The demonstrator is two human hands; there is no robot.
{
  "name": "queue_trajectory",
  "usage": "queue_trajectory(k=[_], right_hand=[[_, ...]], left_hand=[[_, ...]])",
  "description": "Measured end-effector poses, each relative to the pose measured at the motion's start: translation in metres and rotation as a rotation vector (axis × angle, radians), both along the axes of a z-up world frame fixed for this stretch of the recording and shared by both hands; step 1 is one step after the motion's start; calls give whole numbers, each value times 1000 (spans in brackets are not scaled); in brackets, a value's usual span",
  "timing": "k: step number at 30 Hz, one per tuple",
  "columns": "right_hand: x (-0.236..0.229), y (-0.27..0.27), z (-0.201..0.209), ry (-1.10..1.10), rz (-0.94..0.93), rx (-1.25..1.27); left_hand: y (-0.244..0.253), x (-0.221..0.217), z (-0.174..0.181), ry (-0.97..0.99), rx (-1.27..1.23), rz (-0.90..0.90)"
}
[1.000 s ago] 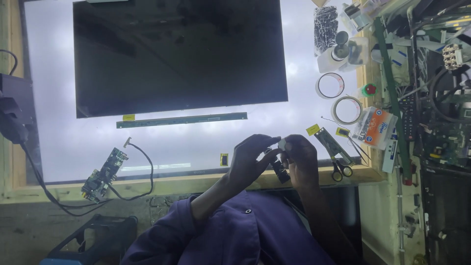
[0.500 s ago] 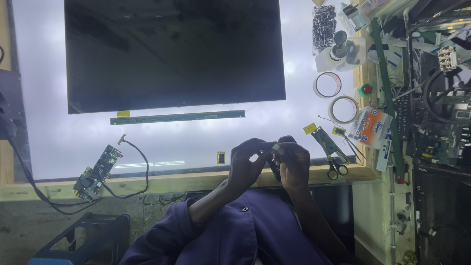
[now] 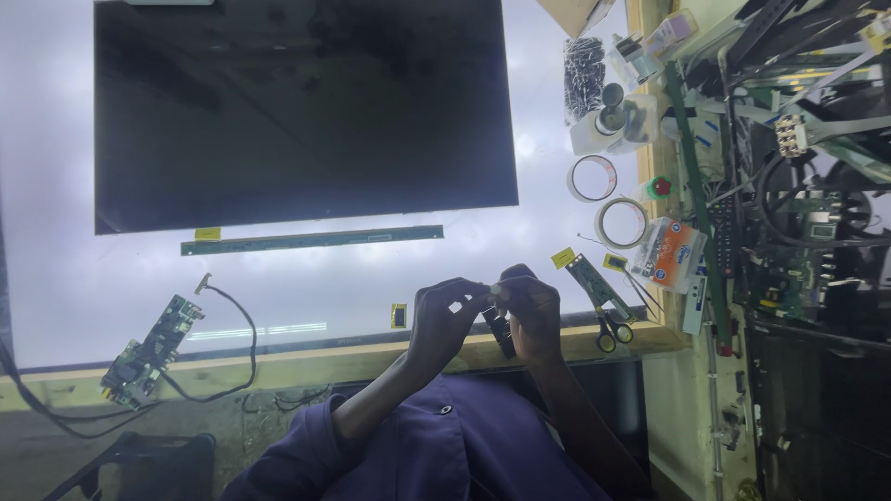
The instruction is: Repairing a TV panel by bonding or replacing COF (Chip on Film) connectors using a heat gun and manual alignment.
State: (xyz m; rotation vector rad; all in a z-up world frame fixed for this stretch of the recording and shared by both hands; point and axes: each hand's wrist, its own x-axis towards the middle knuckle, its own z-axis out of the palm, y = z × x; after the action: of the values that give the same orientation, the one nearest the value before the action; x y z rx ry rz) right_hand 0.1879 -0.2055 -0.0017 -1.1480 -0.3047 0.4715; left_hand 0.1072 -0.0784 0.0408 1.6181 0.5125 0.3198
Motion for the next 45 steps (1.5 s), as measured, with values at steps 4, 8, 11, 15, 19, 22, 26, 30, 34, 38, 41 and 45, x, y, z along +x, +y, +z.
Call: queue_trajectory(k=[4,8,11,15,19,22,26,30,34,38,41,45], right_hand=[[15,7,9,29,48,21],[39,14,21,8,-11,29],[57,17,25,26,-68,89],[51,21,38,-88,-170,79],[30,19,48,-211,-174,-49],[26,14,49,-292,-205,-85],[15,8,53,-296,-210,-97],[9,6,50,-254,-192,-30],[12,3,40,-275,-193,-43],[36,3,35,-274,-225,-82],[100,-3,37,-295,-357,-164],[206,1,43,-276,-547,-115]], left_hand=[[-2,8,1,31,-67,-32],[-18,17,-4,-25,-219,-205],[-24,26,10,-73,-254,-264],[-6,41,16,-224,101,63],[1,42,42,-268,18,-12],[3,40,39,-262,4,-23],[2,34,41,-241,-108,-25],[0,29,47,-217,-198,2],[-5,26,36,-218,-261,14],[-17,28,22,-148,-356,1],[-58,32,-30,14,-373,-167],[-124,28,-46,41,-788,-654]])
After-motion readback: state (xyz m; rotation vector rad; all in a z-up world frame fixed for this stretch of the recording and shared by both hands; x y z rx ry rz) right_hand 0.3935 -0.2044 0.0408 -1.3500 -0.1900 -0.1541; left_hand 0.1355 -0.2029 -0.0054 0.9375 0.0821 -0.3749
